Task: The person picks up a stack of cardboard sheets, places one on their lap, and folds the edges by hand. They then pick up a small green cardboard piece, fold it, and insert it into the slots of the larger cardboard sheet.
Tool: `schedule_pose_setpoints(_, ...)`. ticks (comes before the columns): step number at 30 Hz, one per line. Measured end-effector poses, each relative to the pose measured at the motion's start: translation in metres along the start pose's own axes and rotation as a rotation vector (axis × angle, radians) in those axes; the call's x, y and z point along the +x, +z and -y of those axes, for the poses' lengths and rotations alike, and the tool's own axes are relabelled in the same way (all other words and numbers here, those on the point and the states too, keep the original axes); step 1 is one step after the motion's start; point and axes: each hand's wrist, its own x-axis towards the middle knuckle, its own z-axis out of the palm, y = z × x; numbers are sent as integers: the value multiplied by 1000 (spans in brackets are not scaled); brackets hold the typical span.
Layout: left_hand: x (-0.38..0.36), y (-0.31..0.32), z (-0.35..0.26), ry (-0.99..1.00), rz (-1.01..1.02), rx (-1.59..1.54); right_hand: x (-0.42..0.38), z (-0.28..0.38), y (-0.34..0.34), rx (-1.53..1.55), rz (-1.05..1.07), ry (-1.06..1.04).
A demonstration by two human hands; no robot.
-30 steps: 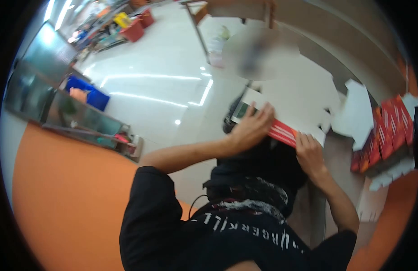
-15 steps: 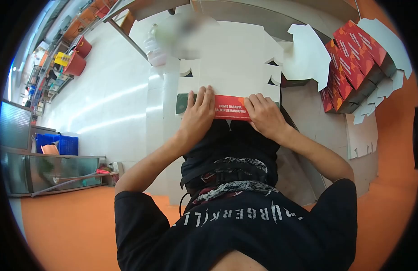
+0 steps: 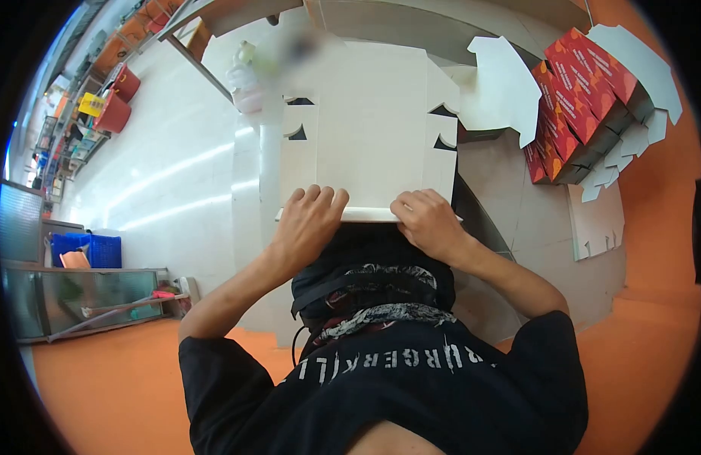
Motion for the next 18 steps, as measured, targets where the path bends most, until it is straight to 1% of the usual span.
schedule_pose_setpoints(3,-5,15,-5,18,33,23,-7,7,13,-26,36,34)
schedule_pose_setpoints(6,-10,21,-6,38,-34,-13,-6,11,13,-149,56,51)
schedule_pose_setpoints(9,-15,26,-10,21,-72,-6,-8,11,13,-111,118,61)
schedule_pose_setpoints(12,-23,33,-21,-7,-32,-23,-13,12,10,-102,175,49)
schedule_pose_setpoints(13,-28,37,-26,-13,-32,-35,-17,12,12,-103,159,40)
schedule_pose_setpoints(16,-38,42,-40,-84,-117,-116,-26,13,14,-83,141,39)
schedule_pose_setpoints(17,-42,43,-43,-145,-98,-176,-28,14,11,-61,155,54)
schedule_pose_setpoints(18,-46,40,-43,-159,-102,-252,-30,16,8,-37,168,69)
